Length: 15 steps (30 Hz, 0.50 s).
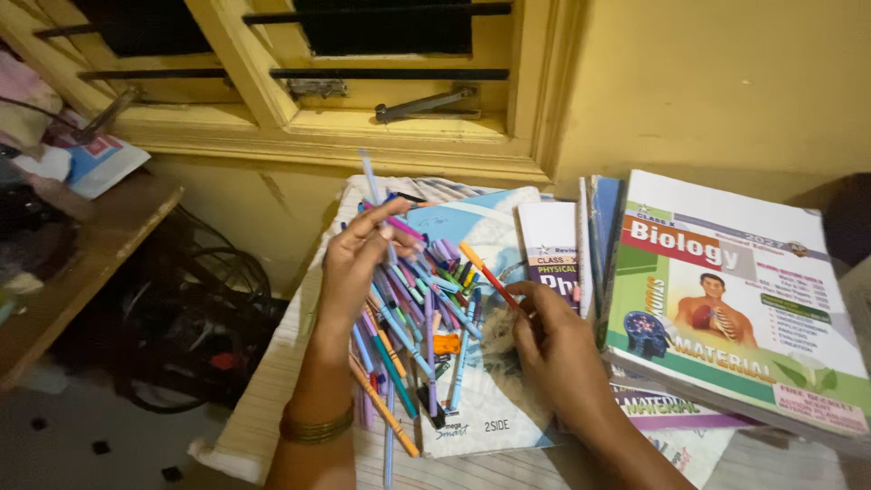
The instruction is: The person sorts a large pile of colored pens on a table, picking them up one by one and placing them into a clear plastic container. Textbooks are visible on the table but are not handled during the clip.
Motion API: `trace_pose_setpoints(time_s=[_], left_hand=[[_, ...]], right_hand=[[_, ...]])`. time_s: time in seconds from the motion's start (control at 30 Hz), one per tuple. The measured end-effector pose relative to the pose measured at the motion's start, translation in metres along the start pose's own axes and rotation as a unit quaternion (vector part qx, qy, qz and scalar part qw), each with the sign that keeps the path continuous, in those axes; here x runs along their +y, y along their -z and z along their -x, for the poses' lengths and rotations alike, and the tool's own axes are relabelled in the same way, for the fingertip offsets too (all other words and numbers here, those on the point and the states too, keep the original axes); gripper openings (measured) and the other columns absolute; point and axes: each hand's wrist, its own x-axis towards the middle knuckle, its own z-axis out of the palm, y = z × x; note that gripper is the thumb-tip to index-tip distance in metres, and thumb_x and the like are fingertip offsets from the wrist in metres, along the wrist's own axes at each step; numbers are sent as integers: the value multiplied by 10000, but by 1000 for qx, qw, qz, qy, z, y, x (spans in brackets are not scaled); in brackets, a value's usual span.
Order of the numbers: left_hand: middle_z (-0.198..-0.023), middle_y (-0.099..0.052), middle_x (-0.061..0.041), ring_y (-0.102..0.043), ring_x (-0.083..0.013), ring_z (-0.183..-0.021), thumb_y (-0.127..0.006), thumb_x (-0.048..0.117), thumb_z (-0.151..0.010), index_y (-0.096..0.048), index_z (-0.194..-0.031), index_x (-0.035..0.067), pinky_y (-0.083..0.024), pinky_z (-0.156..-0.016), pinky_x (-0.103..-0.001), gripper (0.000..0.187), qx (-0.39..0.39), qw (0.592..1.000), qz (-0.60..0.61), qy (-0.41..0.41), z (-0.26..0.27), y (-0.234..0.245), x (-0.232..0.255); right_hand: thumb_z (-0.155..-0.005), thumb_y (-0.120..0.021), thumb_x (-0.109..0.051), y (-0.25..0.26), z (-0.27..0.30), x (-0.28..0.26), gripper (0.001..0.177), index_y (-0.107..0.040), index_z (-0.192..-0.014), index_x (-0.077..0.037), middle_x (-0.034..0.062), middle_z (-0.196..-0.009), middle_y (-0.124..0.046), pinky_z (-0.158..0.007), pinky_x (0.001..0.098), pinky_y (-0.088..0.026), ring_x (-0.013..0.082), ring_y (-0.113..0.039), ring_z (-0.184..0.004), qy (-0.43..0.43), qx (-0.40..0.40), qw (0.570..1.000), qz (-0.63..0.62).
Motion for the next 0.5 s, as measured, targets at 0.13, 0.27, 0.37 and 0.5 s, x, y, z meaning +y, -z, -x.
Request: trace_pose_setpoints(time_s=[0.13,0.27,0.37,0.5], left_hand=[[-1236,-696,-165,-715,-156,-853,-555,71,-1043,-575,-1463,24,-567,-741,-273,423,-25,999,-32,-6,3,-9,-7],[-1288,-670,-168,-711,-165,-897,-568,23,-1027,-297,-1650,92,-580,-850,-285,683,-92,995,-7,-38,6,-36,-6],[-1265,-673,-185,-734,-207,-894,-536,-7,-967,-154,-1663,138,-611,-785,-333,807,-86,995,-39,22,10,-50,3],[-1263,-650,-214,-728,-258,-906,-511,-9,-984,-227,-1683,96,-615,-809,-370,762,-92,995,-38,24,15,-66,11]], right_hand=[[-950,-605,-76,14,13,-4,254,-651,-1200,-66,61,-888,-728,-586,310,-536,151,-656,-657,76,24,996,-36],[-999,-573,-59,61,38,4,280,-633,-1271,-35,60,-870,-632,-598,316,-494,149,-571,-674,-13,66,968,-240],[-1010,-556,-38,123,50,20,381,-554,-1390,-31,50,-1021,-648,-742,296,-548,138,-638,-838,43,175,942,-282],[-1055,-543,-48,189,78,51,422,-544,-1475,-9,80,-1097,-663,-851,304,-551,149,-653,-969,34,252,924,-286]])
